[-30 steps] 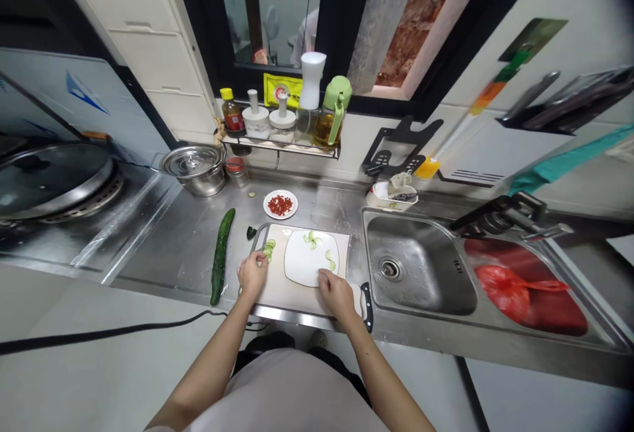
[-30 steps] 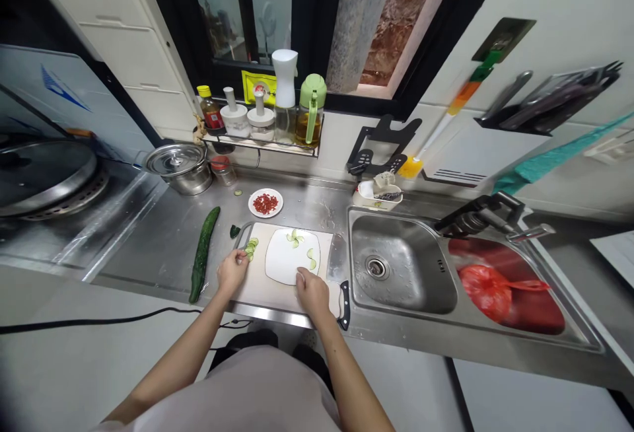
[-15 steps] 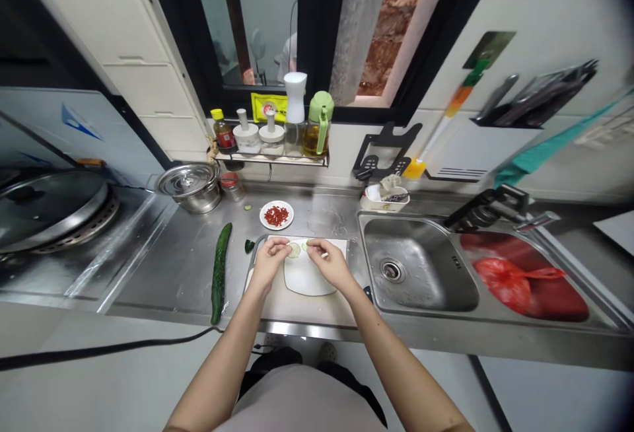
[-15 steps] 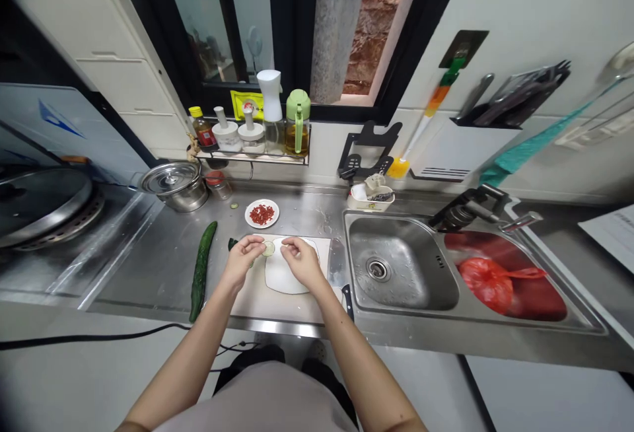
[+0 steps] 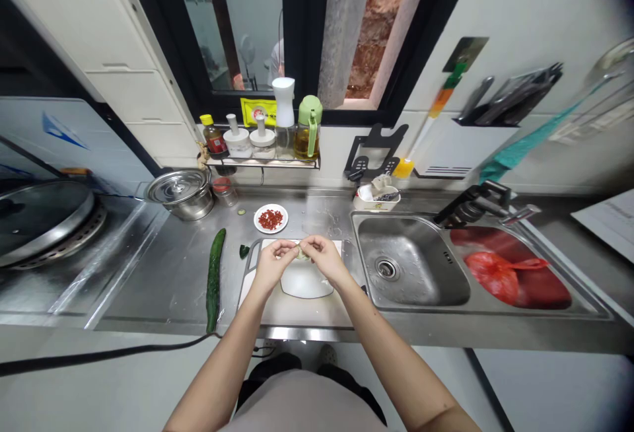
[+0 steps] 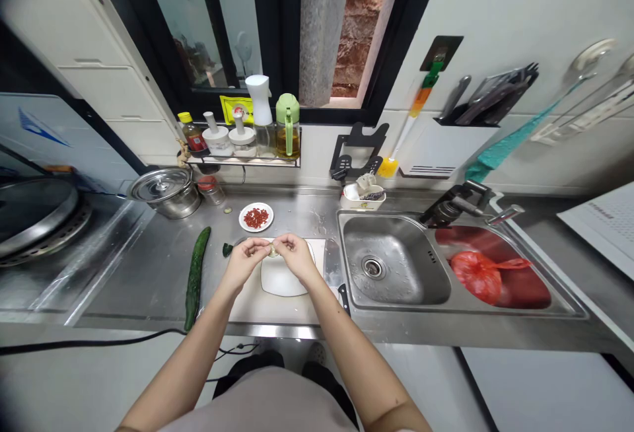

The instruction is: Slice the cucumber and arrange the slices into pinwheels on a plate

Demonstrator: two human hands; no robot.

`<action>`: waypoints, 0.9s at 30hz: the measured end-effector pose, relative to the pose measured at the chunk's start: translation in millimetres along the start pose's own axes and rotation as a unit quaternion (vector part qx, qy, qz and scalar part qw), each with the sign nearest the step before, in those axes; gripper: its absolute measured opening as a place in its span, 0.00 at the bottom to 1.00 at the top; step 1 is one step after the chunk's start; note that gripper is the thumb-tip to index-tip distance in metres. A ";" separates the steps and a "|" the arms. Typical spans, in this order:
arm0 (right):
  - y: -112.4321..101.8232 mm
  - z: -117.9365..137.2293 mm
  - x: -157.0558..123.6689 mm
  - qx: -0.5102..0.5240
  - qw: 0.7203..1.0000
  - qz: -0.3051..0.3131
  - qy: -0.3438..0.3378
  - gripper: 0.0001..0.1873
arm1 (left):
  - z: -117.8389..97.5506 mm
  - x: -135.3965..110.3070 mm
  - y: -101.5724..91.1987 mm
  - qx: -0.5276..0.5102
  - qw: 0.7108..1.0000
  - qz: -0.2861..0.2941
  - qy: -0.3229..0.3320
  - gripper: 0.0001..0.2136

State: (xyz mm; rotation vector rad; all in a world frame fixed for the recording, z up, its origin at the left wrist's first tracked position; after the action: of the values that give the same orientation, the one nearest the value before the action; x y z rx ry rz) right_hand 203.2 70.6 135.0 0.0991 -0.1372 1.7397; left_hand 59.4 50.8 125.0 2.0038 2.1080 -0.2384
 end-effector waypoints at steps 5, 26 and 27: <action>-0.8 3.7 0.4 0.000 1.000 0.000 0.002 0.13 | -9.2 -0.4 -0.7 0.075 0.996 -0.036 0.039 0.12; 3.9 7.8 3.0 0.047 0.986 0.058 0.150 0.07 | -37.2 -19.7 4.5 0.392 0.898 -0.088 0.179 0.08; 4.0 8.1 2.8 0.049 0.985 0.063 0.155 0.07 | -37.6 -20.3 4.8 0.396 0.895 -0.088 0.184 0.08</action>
State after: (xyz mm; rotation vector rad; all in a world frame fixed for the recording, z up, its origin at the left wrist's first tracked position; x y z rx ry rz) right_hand 198.6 71.5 143.2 -0.1128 0.1740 1.8645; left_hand 63.3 41.6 166.9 2.4059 2.7425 -0.9560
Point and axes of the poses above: each hand's wrist, its own x-axis towards the middle knuckle, its own y-axis out of the palm, z = x × y, the point moved 5 cm from there along x, towards the middle knuckle, and after that the axes turned 12 degrees about -y, right-handed, at the moved point
